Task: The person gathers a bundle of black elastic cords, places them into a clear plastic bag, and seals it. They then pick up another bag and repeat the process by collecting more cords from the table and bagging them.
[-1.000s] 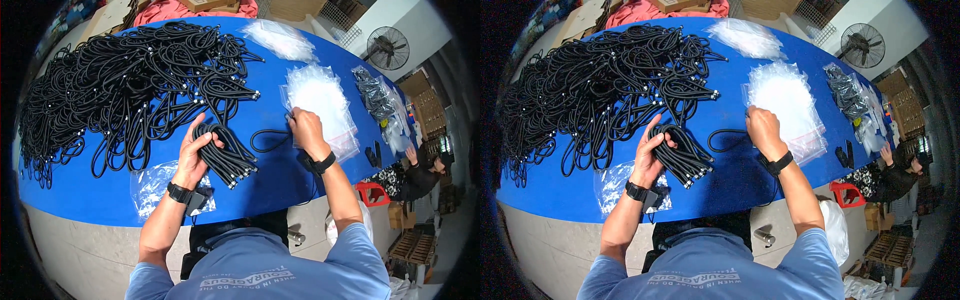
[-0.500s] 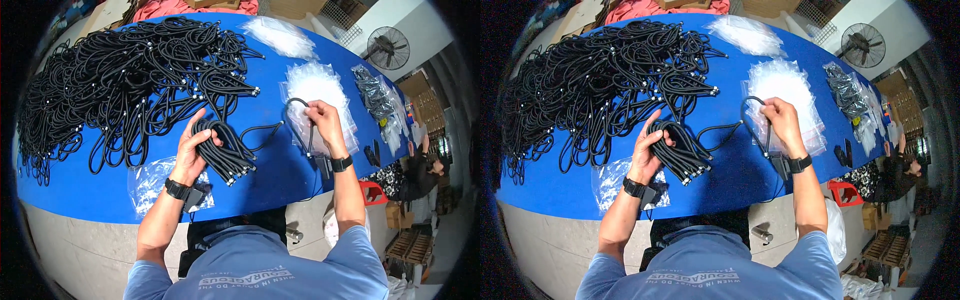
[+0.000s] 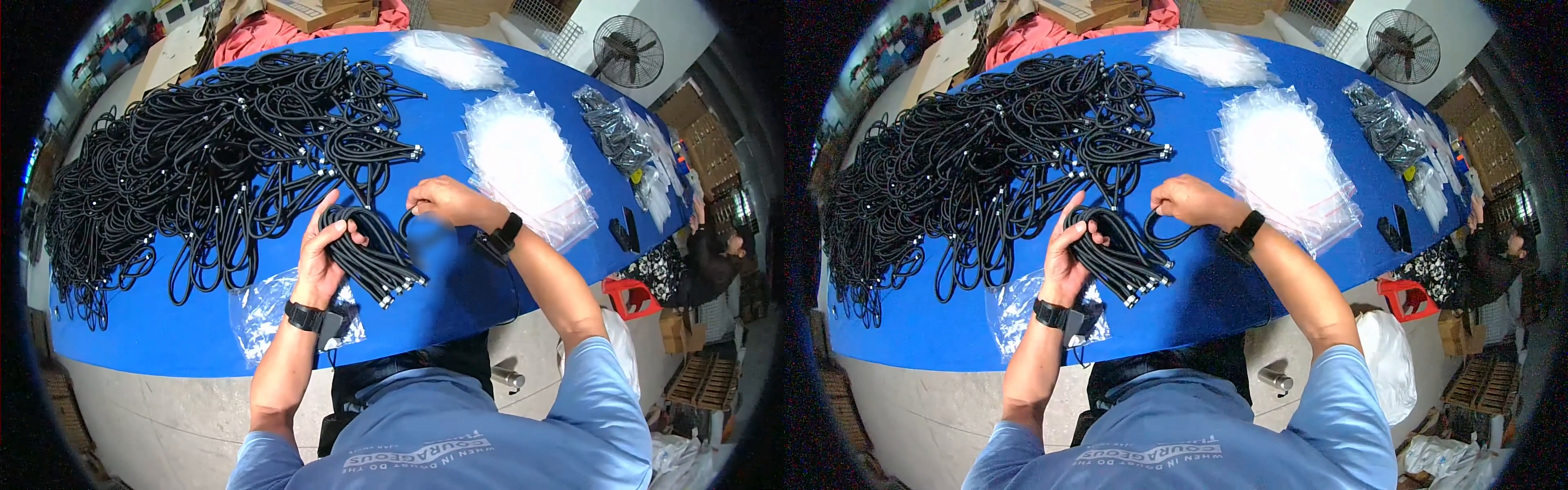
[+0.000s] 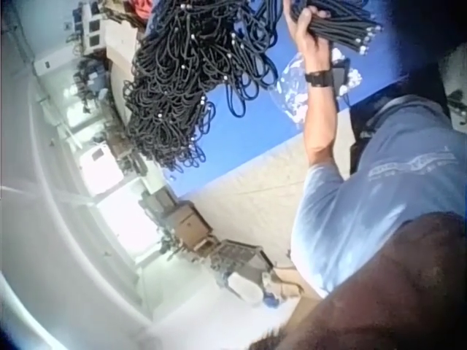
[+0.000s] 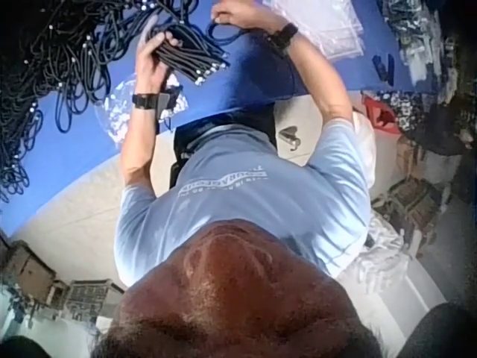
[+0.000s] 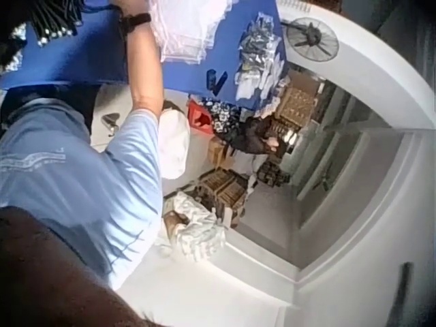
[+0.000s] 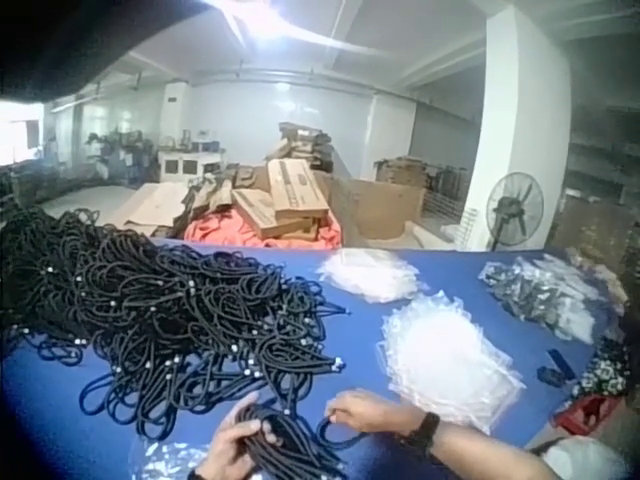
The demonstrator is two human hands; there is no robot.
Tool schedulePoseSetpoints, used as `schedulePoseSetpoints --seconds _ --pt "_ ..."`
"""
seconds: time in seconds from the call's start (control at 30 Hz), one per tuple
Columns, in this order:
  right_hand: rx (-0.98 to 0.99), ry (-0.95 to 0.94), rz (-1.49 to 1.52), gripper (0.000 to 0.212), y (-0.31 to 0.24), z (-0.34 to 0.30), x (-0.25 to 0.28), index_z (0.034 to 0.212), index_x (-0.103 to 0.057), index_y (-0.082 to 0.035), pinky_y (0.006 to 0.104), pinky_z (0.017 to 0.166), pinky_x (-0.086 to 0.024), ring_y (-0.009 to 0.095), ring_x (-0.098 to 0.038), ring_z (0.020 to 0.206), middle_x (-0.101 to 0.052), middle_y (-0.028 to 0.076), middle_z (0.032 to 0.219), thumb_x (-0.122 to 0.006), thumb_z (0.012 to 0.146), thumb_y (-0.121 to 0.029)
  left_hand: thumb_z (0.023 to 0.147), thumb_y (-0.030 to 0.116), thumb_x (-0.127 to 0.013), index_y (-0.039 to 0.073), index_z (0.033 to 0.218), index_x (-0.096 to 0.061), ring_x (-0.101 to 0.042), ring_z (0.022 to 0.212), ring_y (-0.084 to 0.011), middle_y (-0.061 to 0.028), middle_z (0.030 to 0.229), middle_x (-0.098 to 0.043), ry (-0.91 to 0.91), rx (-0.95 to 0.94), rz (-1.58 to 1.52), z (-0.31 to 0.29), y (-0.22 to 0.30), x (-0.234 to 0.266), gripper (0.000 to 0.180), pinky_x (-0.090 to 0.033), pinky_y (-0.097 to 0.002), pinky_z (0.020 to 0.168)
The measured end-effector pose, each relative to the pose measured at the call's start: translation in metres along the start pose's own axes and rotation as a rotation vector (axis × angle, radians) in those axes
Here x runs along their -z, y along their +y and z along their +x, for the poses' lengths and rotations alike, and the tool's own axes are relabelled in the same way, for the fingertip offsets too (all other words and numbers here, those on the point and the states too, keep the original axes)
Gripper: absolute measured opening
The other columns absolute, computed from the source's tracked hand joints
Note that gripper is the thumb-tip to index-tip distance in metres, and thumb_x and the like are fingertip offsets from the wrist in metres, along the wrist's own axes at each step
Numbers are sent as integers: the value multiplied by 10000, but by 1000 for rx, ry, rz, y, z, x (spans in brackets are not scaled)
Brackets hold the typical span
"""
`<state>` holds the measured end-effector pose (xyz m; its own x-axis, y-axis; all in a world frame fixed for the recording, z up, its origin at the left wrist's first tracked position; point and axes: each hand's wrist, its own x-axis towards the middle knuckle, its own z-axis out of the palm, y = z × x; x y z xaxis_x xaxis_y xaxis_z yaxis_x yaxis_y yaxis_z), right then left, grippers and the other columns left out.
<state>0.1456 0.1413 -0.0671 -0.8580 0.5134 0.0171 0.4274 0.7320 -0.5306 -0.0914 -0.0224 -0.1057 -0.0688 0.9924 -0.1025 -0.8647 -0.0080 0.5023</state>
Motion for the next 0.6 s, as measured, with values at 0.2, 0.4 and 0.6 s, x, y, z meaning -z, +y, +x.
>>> schedulePoseSetpoints --seconds 0.2,0.4,0.6 --pt "116 132 -278 140 8 -9 -25 933 -684 -34 457 866 -507 361 -628 1015 -668 140 959 -656 823 -116 910 -19 -655 99 1539 -386 -681 758 -239 -138 900 -684 5 6 -17 -2 2 -2 694 -577 -439 806" --pt "-80 63 -256 149 -18 -5 9 971 -645 -36 408 862 -513 348 -648 905 -665 136 886 -656 827 -73 901 -35 -666 100 1545 -367 -684 770 -249 -145 900 -684 -35 8 -61 0 0 0 723 -576 -442 810" --pt "-339 273 732 97 -24 -13 62 946 -624 -69 333 828 -531 192 -664 845 -677 48 875 -682 869 -80 897 -41 -676 95 1557 -337 -697 792 -264 -145 904 -688 -55 9 -35 -3 1 -8 754 -582 -442 805"
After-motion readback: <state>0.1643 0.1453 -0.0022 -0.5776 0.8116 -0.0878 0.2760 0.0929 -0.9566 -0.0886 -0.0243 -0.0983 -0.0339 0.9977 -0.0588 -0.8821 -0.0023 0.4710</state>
